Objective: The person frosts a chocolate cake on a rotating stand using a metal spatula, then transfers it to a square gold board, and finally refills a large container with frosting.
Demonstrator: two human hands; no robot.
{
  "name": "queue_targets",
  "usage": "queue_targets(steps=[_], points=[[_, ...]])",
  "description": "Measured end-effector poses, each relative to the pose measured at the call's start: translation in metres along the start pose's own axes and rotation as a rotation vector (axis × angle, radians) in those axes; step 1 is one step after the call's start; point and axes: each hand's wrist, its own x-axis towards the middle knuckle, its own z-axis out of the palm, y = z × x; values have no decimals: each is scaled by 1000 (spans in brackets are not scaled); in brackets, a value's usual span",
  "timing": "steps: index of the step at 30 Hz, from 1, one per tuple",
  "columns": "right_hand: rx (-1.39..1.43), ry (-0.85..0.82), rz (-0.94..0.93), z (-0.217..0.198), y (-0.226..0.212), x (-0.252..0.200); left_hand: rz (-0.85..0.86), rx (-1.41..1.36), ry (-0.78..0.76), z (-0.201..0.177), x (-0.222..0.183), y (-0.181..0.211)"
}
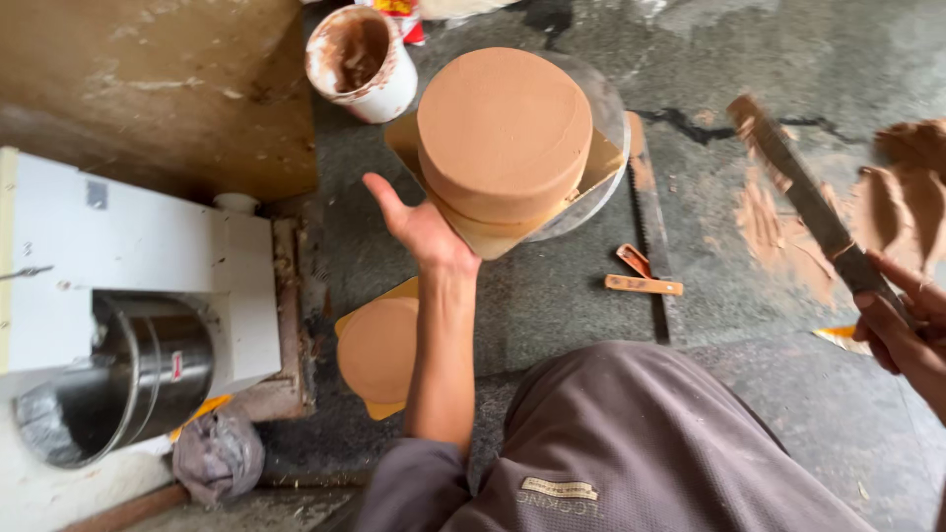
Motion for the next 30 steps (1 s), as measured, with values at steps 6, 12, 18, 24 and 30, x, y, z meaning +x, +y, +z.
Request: queue_targets(steps=[6, 12, 18, 24, 30], points=[[523, 296, -5, 8, -48, -33, 80, 243, 219, -21, 46, -26], [326, 554, 196, -5, 2, -63, 229, 466, 443, -32, 49, 39], [137, 753, 343, 45, 74, -98, 606, 885, 390, -35, -22, 92], [172, 582, 403, 115, 40, -109, 462, 933, 688, -84, -35, 43], [72, 365, 408, 143, 9, -44, 210, 740, 421, -96, -19, -50]])
